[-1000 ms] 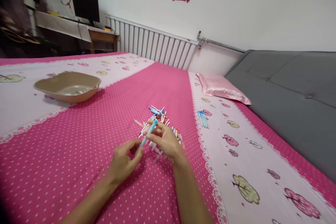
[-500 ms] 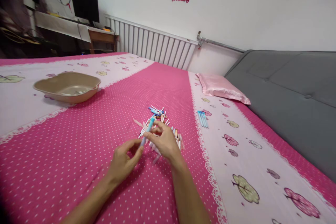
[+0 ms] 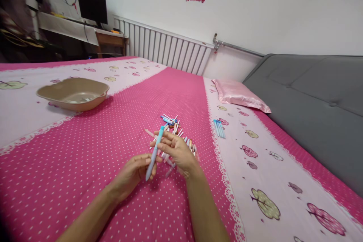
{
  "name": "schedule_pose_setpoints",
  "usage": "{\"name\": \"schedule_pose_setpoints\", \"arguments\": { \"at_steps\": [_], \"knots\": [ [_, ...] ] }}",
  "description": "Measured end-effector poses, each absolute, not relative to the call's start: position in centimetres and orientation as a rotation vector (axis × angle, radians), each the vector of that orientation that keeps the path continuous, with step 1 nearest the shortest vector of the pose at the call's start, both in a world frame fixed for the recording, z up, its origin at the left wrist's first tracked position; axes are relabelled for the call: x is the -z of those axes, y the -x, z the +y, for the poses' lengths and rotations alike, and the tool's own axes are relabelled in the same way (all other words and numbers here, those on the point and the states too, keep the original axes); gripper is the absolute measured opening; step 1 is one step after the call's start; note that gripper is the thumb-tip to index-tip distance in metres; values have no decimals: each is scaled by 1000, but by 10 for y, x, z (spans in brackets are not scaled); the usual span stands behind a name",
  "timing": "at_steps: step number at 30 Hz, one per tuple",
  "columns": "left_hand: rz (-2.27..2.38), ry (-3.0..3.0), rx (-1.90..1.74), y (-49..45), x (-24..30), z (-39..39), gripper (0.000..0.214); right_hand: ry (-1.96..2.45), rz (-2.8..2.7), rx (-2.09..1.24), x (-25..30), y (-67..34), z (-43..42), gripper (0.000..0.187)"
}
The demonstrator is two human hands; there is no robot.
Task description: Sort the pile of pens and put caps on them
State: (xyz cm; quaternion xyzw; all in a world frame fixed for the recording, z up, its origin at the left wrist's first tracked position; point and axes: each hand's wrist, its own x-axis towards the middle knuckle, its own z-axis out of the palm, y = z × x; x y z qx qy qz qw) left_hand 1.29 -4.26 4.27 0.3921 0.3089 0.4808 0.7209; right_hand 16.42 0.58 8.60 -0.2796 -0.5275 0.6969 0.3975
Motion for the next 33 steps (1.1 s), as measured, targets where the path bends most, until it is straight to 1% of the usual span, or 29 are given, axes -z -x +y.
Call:
{"name": "schedule_pose_setpoints", "arguments": {
  "at_steps": [9, 15, 24, 29, 33],
  "knots": [
    [764, -964, -1056, -14, -47, -44, 30, 821, -1334, -1698, -89, -162, 5, 44],
    [845, -964, -1103, -15, -48, -43, 28, 872, -1319, -1636, -89, -159, 3, 48],
    [955, -985, -1183, -19, -42, -40, 34, 915, -1360, -1569, -87, -154, 2, 44],
    [1035, -1039, -1247, -19, -39, -37, 34, 930, -1362, -1577, -87, -152, 1, 42],
    [947, -1036, -1214, -18, -44, -40, 32, 902, -1334, -1627, -88, -155, 0, 44]
  ]
}}
